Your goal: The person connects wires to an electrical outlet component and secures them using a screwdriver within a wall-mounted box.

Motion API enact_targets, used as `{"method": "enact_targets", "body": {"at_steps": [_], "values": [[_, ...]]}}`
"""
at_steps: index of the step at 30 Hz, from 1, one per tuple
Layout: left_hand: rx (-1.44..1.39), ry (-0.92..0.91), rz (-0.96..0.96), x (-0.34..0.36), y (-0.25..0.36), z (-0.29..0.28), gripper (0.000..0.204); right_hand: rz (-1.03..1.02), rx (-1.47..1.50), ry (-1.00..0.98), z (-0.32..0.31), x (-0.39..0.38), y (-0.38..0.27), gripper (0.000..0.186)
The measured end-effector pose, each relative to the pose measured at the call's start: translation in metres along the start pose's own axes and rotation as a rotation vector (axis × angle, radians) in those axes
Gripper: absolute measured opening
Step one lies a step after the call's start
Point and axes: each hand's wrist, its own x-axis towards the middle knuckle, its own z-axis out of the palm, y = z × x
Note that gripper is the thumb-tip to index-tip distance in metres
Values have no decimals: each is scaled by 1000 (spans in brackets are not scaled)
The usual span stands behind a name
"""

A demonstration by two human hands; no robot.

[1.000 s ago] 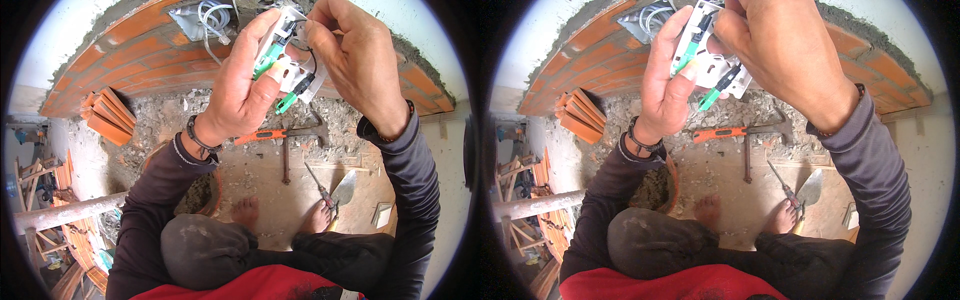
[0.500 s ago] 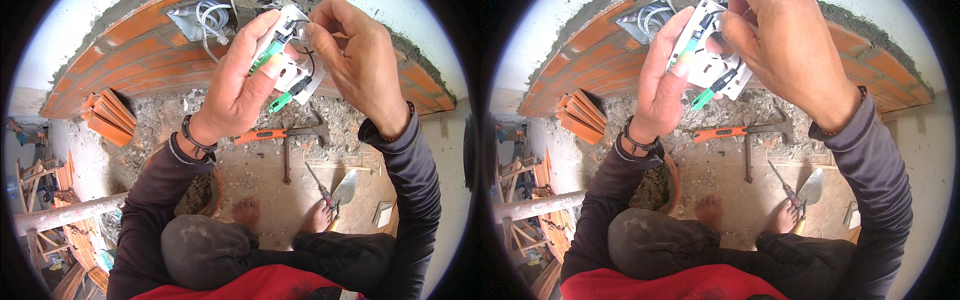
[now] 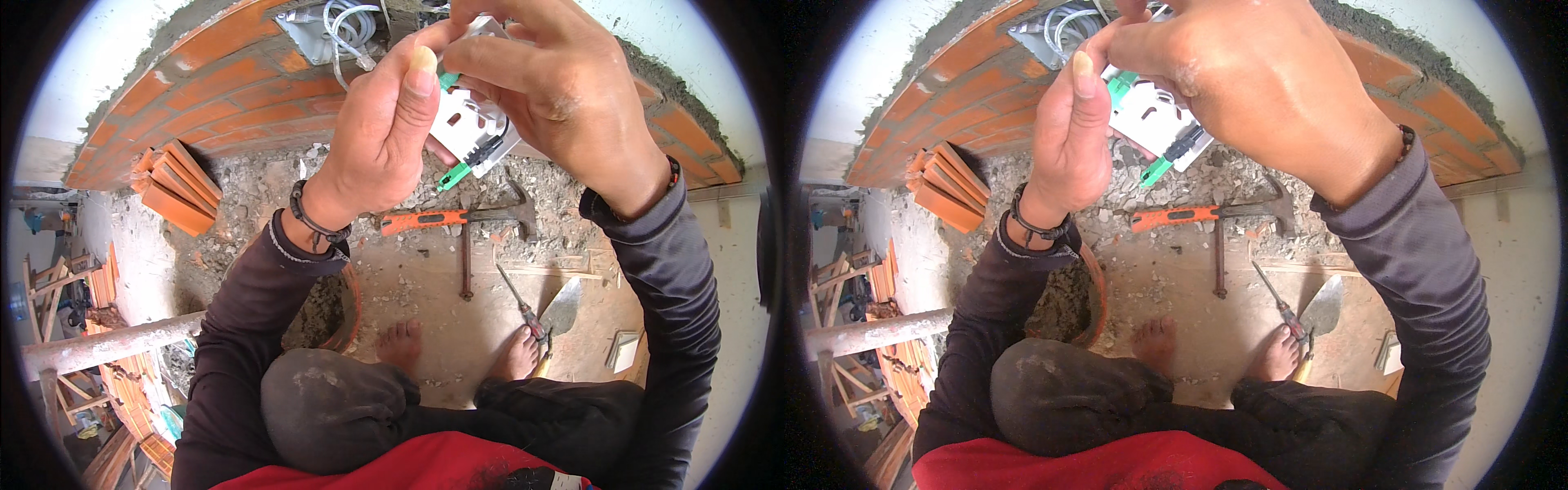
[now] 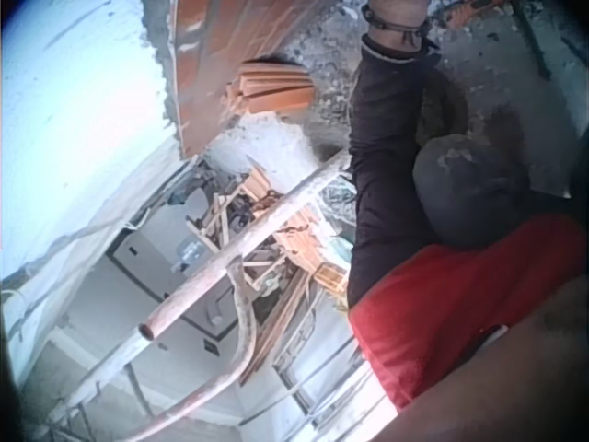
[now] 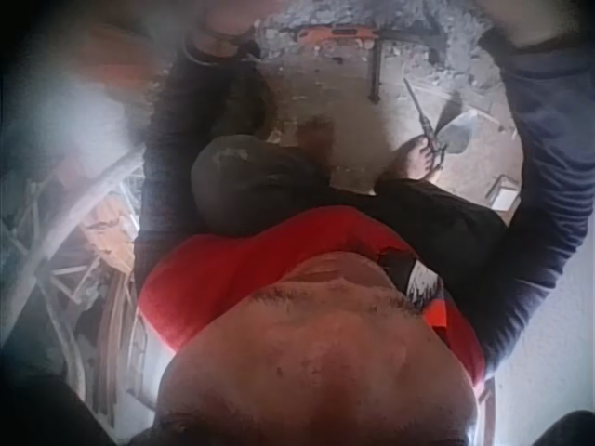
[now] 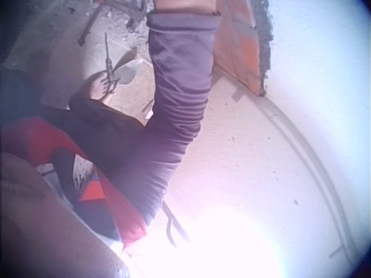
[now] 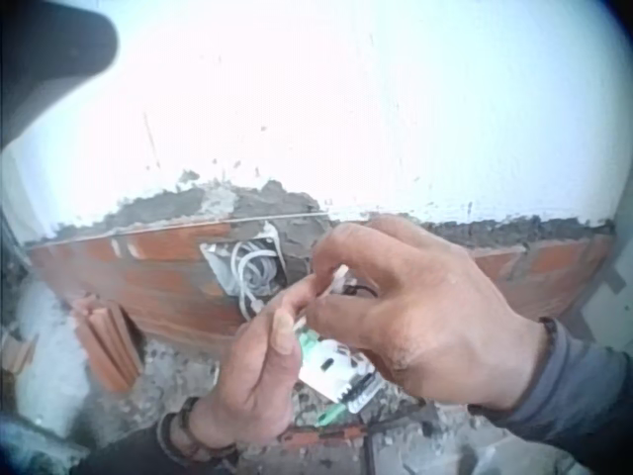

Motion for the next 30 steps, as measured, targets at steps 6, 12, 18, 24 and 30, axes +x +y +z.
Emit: {"method": "enact_targets", "body": {"at_steps": [6, 12, 18, 24, 30], "values": [[4, 145, 13, -2, -8, 6, 51, 83, -4, 6, 19, -1, 9, 16], [-32, 90, -21, 1, -15, 7, 29, 262, -29, -52, 17, -11, -6, 29], [86, 208, 105, 6, 9, -1, 35, 285, -44, -67, 25, -3, -17, 26], [93, 318, 132, 2, 13, 6, 37, 542, 191, -47, 38, -20, -18, 29], [119, 295, 202, 9, 0, 13, 33, 368, -61, -169, 26, -38, -5, 37]]}}
